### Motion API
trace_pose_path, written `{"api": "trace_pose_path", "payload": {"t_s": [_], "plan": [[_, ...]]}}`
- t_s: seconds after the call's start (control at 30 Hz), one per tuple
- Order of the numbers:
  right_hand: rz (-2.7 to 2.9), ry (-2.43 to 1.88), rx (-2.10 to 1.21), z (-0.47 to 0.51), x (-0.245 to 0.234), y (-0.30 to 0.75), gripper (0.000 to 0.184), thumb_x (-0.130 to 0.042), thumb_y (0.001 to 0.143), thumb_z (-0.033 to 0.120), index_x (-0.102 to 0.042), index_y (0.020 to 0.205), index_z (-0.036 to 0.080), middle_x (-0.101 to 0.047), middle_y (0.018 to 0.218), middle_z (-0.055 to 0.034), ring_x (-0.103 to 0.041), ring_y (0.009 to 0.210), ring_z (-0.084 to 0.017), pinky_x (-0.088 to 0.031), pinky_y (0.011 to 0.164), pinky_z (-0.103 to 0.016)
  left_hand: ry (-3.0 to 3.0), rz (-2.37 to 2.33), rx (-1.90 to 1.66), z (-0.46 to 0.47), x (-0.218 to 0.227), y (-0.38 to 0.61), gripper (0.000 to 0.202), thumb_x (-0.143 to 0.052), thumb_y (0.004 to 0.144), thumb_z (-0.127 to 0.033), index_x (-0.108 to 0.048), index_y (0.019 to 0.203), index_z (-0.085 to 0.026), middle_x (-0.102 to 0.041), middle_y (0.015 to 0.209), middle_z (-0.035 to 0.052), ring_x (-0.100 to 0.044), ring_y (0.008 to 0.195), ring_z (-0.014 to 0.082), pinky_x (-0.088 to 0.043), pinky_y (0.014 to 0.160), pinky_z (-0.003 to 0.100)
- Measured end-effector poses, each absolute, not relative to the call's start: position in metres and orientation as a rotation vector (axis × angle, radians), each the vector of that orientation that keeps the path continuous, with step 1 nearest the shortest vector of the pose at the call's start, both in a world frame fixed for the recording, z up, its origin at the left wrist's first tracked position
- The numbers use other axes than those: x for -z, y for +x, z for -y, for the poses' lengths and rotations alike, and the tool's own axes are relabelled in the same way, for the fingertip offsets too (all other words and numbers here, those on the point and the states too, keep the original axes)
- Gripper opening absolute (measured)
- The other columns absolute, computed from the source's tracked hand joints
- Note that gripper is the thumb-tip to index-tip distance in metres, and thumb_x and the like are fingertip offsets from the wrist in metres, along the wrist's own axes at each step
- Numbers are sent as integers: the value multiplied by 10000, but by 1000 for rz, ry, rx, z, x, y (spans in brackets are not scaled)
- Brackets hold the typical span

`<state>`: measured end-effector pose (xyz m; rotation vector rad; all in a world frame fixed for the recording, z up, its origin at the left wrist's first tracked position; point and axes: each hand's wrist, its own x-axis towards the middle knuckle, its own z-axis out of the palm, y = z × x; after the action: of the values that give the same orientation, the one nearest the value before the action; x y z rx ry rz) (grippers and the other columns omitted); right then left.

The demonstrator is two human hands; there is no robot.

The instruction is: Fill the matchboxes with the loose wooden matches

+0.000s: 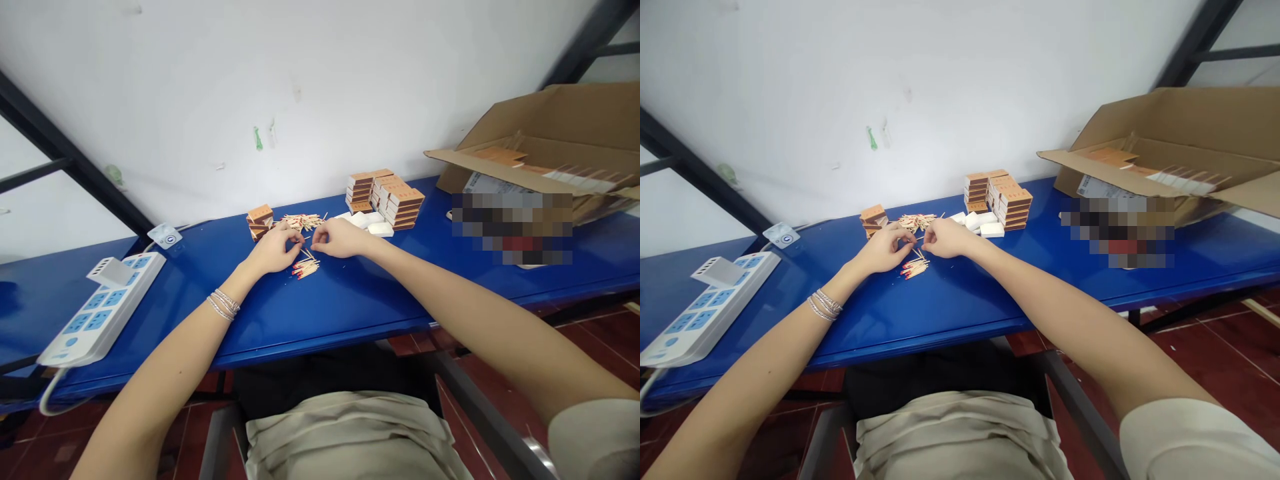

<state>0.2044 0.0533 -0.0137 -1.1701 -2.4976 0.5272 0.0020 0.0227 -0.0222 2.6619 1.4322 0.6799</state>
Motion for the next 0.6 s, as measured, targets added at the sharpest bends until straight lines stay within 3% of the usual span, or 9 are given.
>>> {"api": "trace_pose_path", "payload": {"t_s": [0.23,0.47,0.6], "plan": [[2633,-845,-686,-50,16,200,219,-568,791,178,-751,911,180,-687,736,-3,-544,601,-105,-393,610,-222,2639,-1356,-551,-19,17,-3,203,-512,863,-287,-686,828,-189,-530,792,45,-526,721,173,-452,718,331],[2491,-1091,-426,-55,23,199,304,-576,803,180,-666,1092,151,-690,810,-51,-586,708,-161,-408,668,-261,2496,-1391,-517,-15,7,-4,269,-493,876,-341,-656,734,-180,-596,713,37,-512,622,153,-417,612,305],[2507,-1112,-273,-57,29,195,268,-554,843,206,-632,1093,149,-677,908,-97,-598,872,-212,-418,768,-300,2528,-1565,-593,-20,10,-9,190,-523,826,-225,-652,958,-179,-608,750,43,-548,728,196,-447,682,331]]}}
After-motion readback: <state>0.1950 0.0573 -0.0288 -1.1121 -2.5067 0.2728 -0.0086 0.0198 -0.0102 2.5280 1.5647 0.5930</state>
